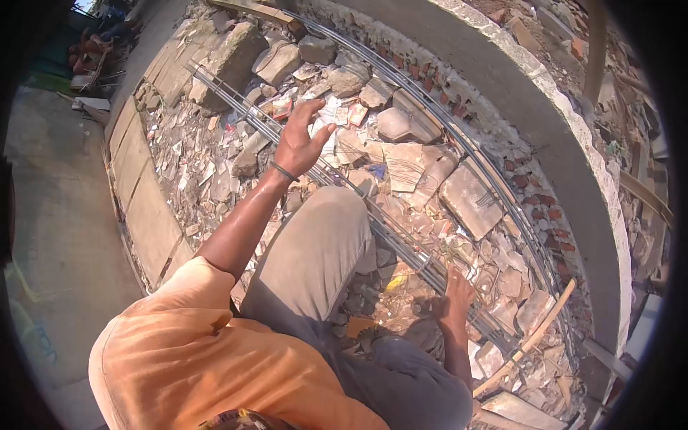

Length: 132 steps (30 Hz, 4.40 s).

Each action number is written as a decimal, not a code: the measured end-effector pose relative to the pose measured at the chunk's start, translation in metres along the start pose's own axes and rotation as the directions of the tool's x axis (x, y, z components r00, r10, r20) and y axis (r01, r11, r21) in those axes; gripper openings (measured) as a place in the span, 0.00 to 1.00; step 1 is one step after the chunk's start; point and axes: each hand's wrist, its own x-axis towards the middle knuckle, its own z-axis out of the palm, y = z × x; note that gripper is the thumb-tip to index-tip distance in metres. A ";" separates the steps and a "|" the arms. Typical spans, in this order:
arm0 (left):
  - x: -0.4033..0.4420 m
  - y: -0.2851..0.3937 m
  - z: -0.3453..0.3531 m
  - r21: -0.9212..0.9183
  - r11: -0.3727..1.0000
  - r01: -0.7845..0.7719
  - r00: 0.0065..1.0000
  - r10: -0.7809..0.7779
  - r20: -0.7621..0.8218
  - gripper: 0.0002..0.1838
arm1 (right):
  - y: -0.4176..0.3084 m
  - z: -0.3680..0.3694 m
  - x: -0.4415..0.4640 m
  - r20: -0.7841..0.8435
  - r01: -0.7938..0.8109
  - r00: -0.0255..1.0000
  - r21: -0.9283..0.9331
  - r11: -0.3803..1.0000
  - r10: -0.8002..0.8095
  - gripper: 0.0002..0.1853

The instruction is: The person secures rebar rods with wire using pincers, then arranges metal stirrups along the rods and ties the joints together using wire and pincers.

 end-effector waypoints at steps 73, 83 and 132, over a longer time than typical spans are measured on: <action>-0.131 -0.097 0.077 -0.042 0.982 0.186 0.883 -0.148 0.445 0.35 | 0.140 0.007 -0.179 -0.778 -0.779 0.016 0.384 0.495 0.628 0.29; -0.121 -0.083 0.100 -0.034 0.994 0.101 0.878 -0.074 0.472 0.36 | 0.186 0.079 -0.311 -0.457 -0.928 0.154 0.237 0.287 0.876 0.27; -0.182 -0.083 0.055 -0.077 0.997 0.010 0.986 0.003 0.167 0.31 | 0.005 -0.045 0.046 -0.227 0.127 0.964 -0.071 0.989 -0.140 0.45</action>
